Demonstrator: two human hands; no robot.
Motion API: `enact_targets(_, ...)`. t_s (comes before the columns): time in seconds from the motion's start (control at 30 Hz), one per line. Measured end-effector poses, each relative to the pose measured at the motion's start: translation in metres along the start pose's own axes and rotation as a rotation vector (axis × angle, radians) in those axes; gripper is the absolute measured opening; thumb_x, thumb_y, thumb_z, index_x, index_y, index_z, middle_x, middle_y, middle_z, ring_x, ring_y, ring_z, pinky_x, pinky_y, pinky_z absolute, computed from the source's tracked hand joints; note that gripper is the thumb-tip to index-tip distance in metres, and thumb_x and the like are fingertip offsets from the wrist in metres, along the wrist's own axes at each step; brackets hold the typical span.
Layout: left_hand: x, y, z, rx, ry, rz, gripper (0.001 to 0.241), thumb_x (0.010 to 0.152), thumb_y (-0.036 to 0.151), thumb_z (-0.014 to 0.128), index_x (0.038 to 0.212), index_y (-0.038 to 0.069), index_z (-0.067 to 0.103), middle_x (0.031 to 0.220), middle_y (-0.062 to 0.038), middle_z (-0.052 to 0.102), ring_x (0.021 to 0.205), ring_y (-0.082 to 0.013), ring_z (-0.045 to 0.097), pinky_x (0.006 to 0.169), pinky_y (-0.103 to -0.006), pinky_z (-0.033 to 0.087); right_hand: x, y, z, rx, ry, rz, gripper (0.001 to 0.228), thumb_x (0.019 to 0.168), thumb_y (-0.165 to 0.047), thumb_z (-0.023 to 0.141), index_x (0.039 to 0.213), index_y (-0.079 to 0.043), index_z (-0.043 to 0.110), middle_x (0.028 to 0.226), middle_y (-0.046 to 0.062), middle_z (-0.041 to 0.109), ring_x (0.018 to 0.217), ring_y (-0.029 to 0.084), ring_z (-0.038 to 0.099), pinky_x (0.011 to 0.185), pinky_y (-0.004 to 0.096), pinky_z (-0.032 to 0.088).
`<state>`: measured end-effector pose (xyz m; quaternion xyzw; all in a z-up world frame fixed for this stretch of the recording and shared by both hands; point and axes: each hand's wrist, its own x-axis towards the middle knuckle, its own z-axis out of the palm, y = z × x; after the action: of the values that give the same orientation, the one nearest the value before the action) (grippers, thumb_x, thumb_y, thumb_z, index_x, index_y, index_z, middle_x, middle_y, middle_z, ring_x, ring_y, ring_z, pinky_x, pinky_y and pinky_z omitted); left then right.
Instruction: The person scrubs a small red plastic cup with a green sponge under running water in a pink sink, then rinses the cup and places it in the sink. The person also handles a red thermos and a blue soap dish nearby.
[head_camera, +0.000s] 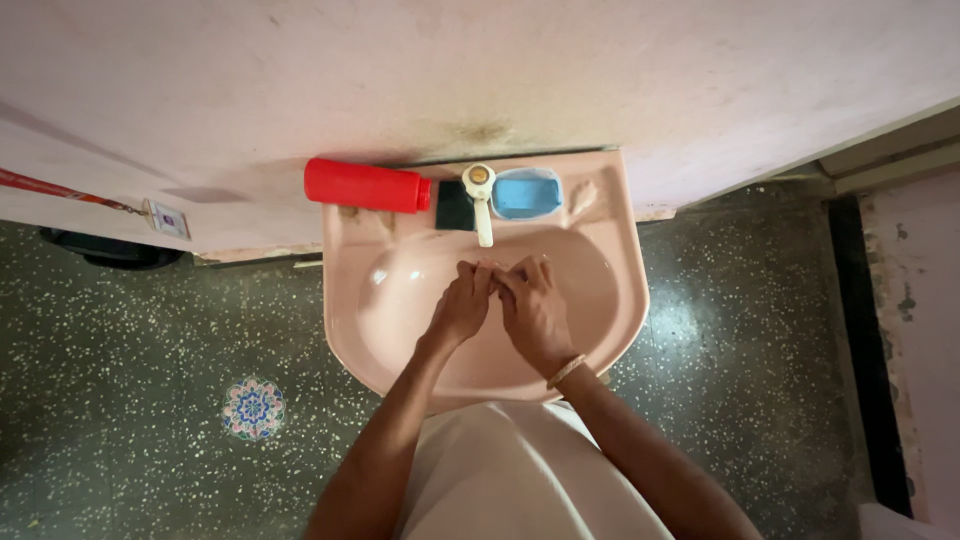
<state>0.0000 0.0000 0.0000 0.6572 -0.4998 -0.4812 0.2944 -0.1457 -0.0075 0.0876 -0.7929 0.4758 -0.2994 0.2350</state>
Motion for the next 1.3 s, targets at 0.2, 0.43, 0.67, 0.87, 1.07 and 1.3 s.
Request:
enact_targets(0.2,0.019,-0.038,0.025,-0.034,0.044,0.026,0.038,0.109,0.036,0.032,0.113,0.006,0.053,0.111,-0.026,0.061,0.103,-0.0469,0.062,0.09,-0.0522,0.05,0.002,-0.022,-0.014,-0.023,-0.101,0.004,0.03,0.09,0.001,0.067,0.118,-0.007,0.072,0.101,0.012,0.056,0.093,0.031,0.061,0.072,0.043,0.054)
enact_targets(0.43,0.02,-0.054,0.029,-0.06,0.082,0.104,0.026,0.111,0.026,0.037,0.114,0.008,0.054,0.106,-0.023,0.062,0.099,-0.0457,0.063,0.085,-0.0522,0.051,0.003,-0.014,-0.012,-0.013,-0.098,-0.045,0.022,0.09,0.001,0.066,0.11,-0.004,0.072,0.099,0.013,0.056,0.095,0.032,0.06,0.076,0.044,0.053)
enact_targets(0.67,0.019,-0.05,0.022,0.234,0.115,0.352,0.014,0.105,0.019,0.051,0.114,0.009,0.055,0.105,-0.025,0.059,0.089,-0.0486,0.062,0.074,-0.0568,0.051,0.007,0.0,-0.004,0.092,-0.063,0.02,0.017,0.087,0.006,0.064,0.101,-0.002,0.071,0.101,0.016,0.059,0.093,0.035,0.061,0.08,0.045,0.052)
enact_targets(0.87,0.013,-0.04,0.023,0.301,0.108,0.32,0.013,0.104,0.019,0.05,0.11,0.006,0.051,0.106,-0.026,0.057,0.085,-0.0476,0.063,0.072,-0.0569,0.05,0.015,0.019,0.0,0.168,-0.093,-0.038,0.009,0.086,0.006,0.065,0.089,-0.002,0.068,0.098,0.016,0.061,0.09,0.037,0.061,0.079,0.044,0.052)
enact_targets(1.07,0.007,-0.02,0.023,0.194,0.061,0.028,0.025,0.109,0.031,0.038,0.107,0.01,0.052,0.099,-0.022,0.064,0.091,-0.0453,0.064,0.081,-0.0569,0.049,0.023,0.029,-0.01,0.248,-0.215,0.103,0.014,0.091,0.006,0.061,0.083,-0.003,0.069,0.092,0.015,0.063,0.083,0.032,0.064,0.074,0.043,0.054)
enact_targets(1.3,0.002,-0.007,0.021,0.371,0.122,0.214,0.02,0.102,0.023,0.042,0.101,0.011,0.057,0.107,-0.02,0.058,0.087,-0.0445,0.064,0.075,-0.0567,0.051,0.027,0.027,-0.016,0.23,-0.125,-0.018,0.009,0.088,0.007,0.065,0.084,-0.001,0.069,0.087,0.015,0.064,0.078,0.034,0.065,0.071,0.043,0.055)
